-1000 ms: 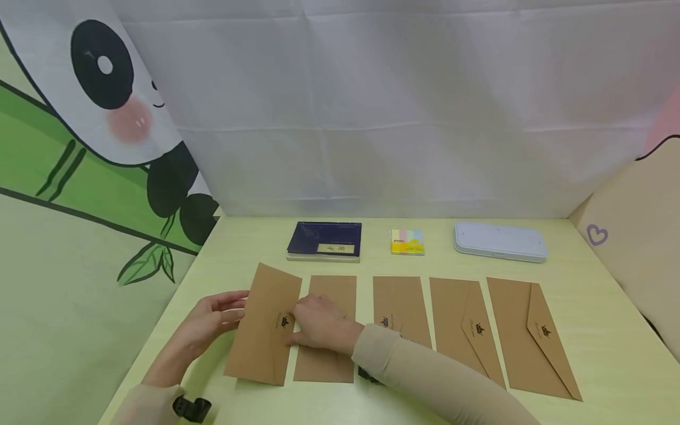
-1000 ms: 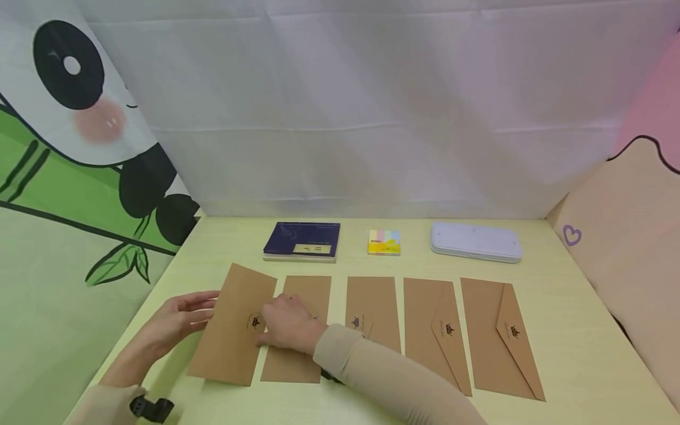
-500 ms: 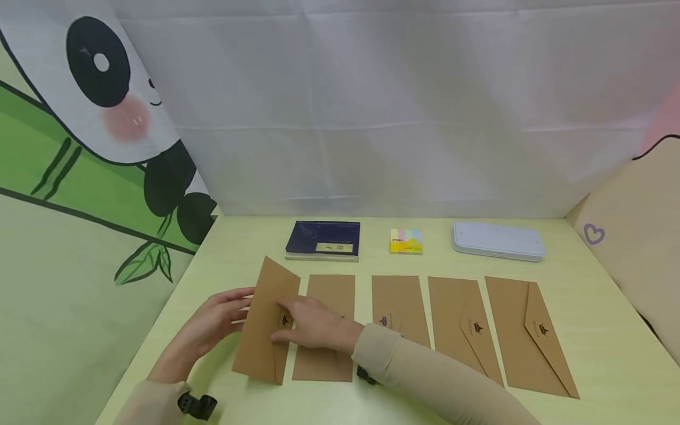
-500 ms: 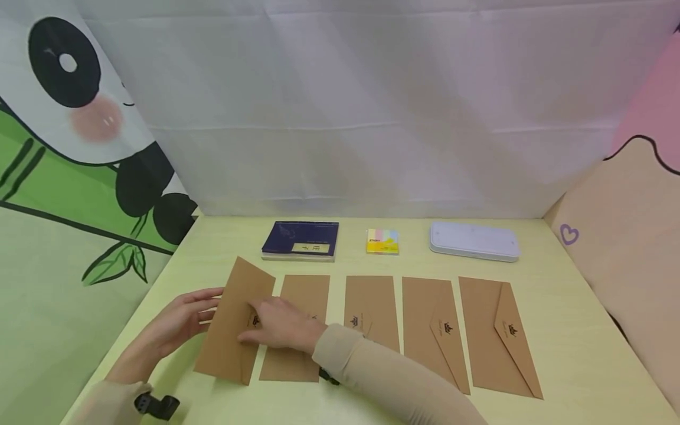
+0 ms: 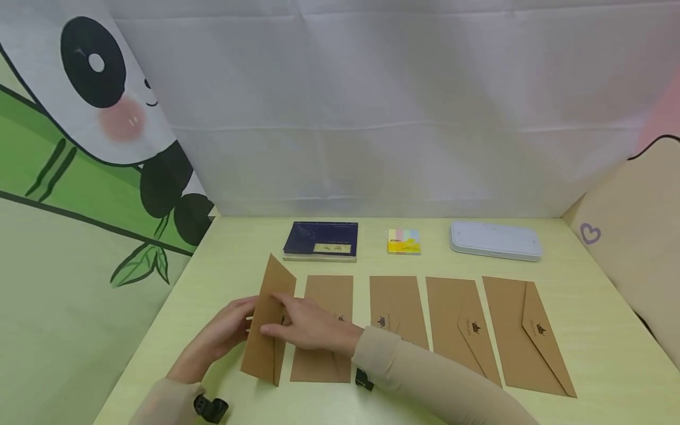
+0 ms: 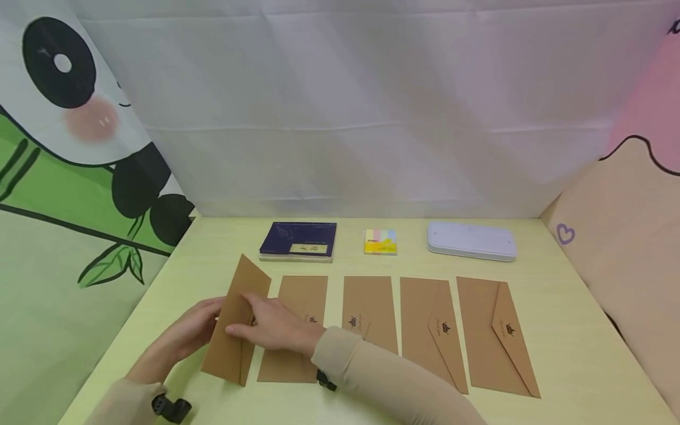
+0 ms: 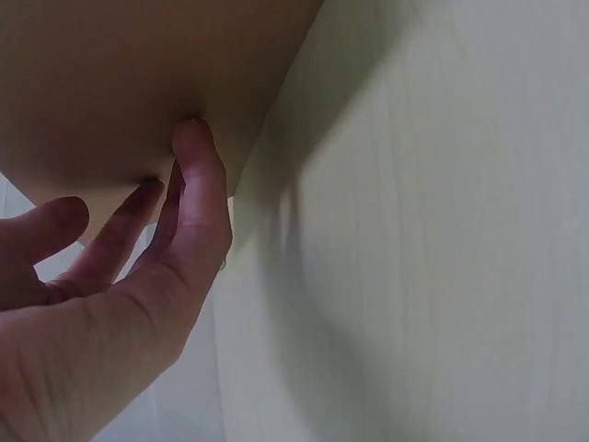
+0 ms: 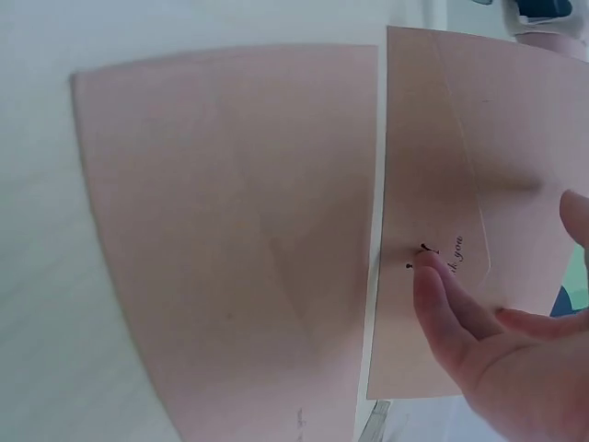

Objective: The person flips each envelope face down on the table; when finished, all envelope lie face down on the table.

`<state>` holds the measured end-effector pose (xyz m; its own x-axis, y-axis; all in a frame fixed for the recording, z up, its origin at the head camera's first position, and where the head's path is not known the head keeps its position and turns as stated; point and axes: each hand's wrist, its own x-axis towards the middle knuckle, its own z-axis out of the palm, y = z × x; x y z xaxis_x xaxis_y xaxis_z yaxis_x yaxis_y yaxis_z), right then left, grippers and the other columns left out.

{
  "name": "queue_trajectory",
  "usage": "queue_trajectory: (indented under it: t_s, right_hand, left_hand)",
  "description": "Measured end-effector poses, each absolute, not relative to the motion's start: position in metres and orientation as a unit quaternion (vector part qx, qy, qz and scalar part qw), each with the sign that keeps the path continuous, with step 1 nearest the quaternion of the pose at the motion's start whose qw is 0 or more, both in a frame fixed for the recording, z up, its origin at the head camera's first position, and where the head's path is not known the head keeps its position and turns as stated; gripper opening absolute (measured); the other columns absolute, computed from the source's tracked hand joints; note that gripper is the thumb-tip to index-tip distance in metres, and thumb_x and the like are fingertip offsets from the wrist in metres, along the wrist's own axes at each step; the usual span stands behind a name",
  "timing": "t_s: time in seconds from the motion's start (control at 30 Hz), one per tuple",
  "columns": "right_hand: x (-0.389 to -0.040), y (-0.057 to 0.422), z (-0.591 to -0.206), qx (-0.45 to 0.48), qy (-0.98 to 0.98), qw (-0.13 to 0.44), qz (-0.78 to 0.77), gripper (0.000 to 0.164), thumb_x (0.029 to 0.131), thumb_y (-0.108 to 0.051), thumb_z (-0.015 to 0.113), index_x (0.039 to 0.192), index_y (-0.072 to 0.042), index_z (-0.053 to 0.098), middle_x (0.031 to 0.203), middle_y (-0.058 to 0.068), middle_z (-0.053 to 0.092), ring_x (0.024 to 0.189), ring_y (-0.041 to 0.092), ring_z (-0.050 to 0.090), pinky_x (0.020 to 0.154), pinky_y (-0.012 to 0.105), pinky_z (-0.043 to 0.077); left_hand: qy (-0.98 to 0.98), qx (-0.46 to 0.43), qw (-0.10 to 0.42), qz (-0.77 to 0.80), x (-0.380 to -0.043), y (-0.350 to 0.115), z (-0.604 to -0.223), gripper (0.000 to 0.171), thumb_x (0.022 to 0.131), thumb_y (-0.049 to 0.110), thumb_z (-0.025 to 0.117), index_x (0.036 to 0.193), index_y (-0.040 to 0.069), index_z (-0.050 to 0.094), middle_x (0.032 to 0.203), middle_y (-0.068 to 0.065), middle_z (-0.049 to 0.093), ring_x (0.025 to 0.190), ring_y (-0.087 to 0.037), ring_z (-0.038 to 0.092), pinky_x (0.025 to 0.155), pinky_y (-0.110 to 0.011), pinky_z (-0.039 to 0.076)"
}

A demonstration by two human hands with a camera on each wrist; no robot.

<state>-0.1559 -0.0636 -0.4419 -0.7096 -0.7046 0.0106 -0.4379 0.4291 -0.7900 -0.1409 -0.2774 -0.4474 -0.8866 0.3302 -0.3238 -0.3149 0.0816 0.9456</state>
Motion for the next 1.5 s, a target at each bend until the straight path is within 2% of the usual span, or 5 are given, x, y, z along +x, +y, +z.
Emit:
queue_trajectory:
  t_s: [0.17, 0.43, 0.67, 1.07, 1.5]
  right_hand:
    - [-0.153, -0.062, -0.440, -0.328, 0.810, 0.180, -0.452, 0.079, 0.089, -0.060, 0.053, 0.150, -0.015, 0.027, 0.141, 0.003, 0.045, 0.095, 0.001, 0.060, 0.077, 0.021, 0.047]
    - [-0.149, -0.062, -0.435, -0.289, 0.779, 0.202, -0.519, 0.073, 0.091, -0.057, 0.054, 0.149, -0.022, 0.027, 0.142, -0.002, 0.043, 0.104, 0.009, 0.059, 0.079, 0.026, 0.048]
    - [-0.148, -0.062, -0.434, -0.268, 0.743, 0.213, -0.575, 0.070, 0.092, -0.047, 0.059, 0.149, -0.021, 0.027, 0.140, 0.003, 0.044, 0.100, 0.007, 0.060, 0.071, 0.025, 0.050]
    - [-0.142, -0.062, -0.431, -0.268, 0.712, 0.171, -0.626, 0.066, 0.093, -0.033, 0.064, 0.148, -0.024, 0.029, 0.134, 0.001, 0.049, 0.100, 0.005, 0.060, 0.075, 0.024, 0.050]
    - [-0.141, -0.063, -0.433, -0.276, 0.744, 0.093, -0.601, 0.059, 0.088, -0.009, 0.069, 0.140, 0.003, 0.043, 0.119, 0.008, 0.056, 0.093, 0.009, 0.062, 0.072, 0.018, 0.049]
  left_hand:
    - [0.708, -0.001, 0.249, 0.661, -0.140, -0.273, -0.451, 0.058, 0.100, 0.043, 0.046, 0.137, -0.001, 0.045, 0.128, -0.019, 0.049, 0.108, -0.030, 0.054, 0.086, -0.044, 0.047]
    - [0.719, 0.010, 0.284, 0.634, -0.139, -0.271, -0.450, 0.063, 0.101, 0.044, 0.041, 0.139, -0.005, 0.039, 0.121, -0.016, 0.053, 0.107, -0.028, 0.055, 0.085, -0.043, 0.046]
    - [0.752, -0.005, 0.269, 0.602, -0.140, -0.268, -0.445, 0.073, 0.099, 0.053, 0.040, 0.145, -0.003, 0.033, 0.132, -0.018, 0.048, 0.111, -0.030, 0.054, 0.087, -0.044, 0.045]
    - [0.769, -0.022, 0.241, 0.592, -0.140, -0.271, -0.444, 0.071, 0.099, 0.048, 0.044, 0.136, -0.013, 0.040, 0.102, -0.008, 0.064, 0.088, -0.023, 0.061, 0.079, -0.038, 0.048]
    - [0.850, -0.062, 0.164, 0.497, -0.136, -0.280, -0.447, 0.064, 0.091, 0.039, 0.063, 0.132, -0.008, 0.050, 0.113, -0.014, 0.064, 0.090, -0.023, 0.062, 0.070, -0.037, 0.048]
